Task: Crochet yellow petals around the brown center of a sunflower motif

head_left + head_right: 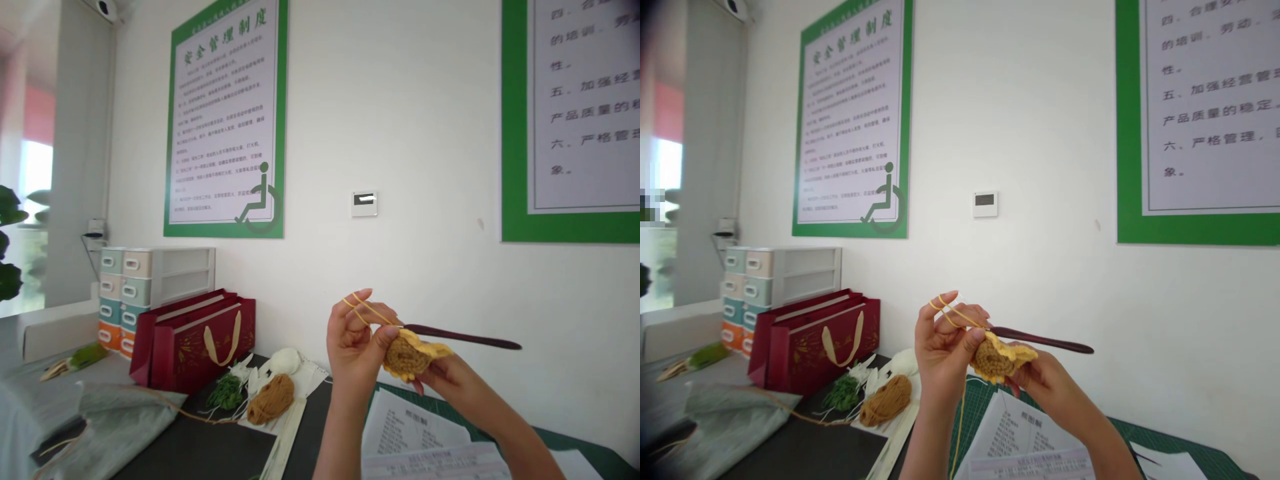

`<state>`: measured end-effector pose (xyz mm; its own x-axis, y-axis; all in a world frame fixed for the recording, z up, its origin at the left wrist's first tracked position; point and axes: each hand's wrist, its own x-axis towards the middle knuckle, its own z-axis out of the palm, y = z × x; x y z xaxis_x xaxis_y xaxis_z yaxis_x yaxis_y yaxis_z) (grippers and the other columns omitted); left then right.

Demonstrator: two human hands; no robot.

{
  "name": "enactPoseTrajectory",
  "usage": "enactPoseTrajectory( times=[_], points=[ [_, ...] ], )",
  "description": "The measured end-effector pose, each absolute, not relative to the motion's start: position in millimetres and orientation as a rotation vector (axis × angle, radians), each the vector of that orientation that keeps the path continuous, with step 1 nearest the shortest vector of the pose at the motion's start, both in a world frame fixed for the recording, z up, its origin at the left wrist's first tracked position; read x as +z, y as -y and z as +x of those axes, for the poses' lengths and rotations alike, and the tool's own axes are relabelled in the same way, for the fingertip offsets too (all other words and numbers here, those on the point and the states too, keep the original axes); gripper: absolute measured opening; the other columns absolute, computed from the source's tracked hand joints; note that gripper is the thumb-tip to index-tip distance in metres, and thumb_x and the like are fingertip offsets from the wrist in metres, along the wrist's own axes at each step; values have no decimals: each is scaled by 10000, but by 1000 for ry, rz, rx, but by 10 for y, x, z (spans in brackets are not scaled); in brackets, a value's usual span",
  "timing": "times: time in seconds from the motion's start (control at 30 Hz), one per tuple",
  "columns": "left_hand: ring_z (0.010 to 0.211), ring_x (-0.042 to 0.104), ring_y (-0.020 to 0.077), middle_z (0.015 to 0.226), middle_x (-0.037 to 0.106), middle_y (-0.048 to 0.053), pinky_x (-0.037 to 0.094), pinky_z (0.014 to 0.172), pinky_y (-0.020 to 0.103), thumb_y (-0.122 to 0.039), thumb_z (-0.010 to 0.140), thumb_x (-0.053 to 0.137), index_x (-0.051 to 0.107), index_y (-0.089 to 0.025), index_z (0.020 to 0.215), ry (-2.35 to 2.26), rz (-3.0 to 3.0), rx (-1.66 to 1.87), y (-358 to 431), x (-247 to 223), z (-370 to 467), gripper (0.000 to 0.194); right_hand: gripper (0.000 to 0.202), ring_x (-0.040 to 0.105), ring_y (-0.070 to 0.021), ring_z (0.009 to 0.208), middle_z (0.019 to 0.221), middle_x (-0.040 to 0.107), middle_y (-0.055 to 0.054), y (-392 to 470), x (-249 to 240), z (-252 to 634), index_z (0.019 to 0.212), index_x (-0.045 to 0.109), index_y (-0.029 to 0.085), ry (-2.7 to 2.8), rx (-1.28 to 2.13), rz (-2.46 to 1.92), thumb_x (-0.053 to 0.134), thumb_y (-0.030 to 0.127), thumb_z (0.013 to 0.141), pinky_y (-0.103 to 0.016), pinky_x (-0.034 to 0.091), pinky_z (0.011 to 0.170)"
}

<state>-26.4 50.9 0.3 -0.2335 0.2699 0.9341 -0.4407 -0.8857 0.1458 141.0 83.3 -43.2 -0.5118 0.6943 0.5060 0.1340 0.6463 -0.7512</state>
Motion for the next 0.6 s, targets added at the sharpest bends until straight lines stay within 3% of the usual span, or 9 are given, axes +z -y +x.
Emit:
enactPoseTrajectory(
  times=[0.17,0.33,0.43,0.53,0.6],
  points=[
    [664,688,155,751,801,-21,567,824,388,-106,868,803,679,-324,1269,332,1651,2084,-349,50,-305,473,481,496,-147,595,685,583,-7,-743,-407,1390,854,676,202,2021,960,-605,581,669,923,-302,446,585],
    [483,538,111,599,719,-80,541,686,281,-311,866,829,635,-342,1305,497,1559,2079,-302,55,-424,481,625,539,-143,638,738,641,-20,-535,-313,1323,1201,705,204,2047,1044,-395,555,736,910,-285,431,611],
    [415,409,103,510,599,-119,503,615,235,-361,841,845,645,-364,1302,552,1502,2098,-366,51,-493,503,530,601,-148,697,831,699,-37,-371,-254,1235,1332,645,229,2045,1054,-349,632,593,947,-295,482,678],
    [391,330,105,466,473,-136,487,595,217,-377,824,859,670,-358,1290,569,1468,2110,-451,53,-532,504,473,676,-207,930,1048,729,-78,-245,-223,1109,1363,615,271,2029,965,-367,652,517,961,-365,537,861],
    [393,289,111,453,404,-141,482,592,209,-385,820,862,681,-351,1288,576,1448,2118,-500,53,-542,503,470,647,-236,1074,1214,686,-93,-193,-212,1017,1360,595,291,1946,778,-396,671,507,948,-402,517,967]
  ],
)
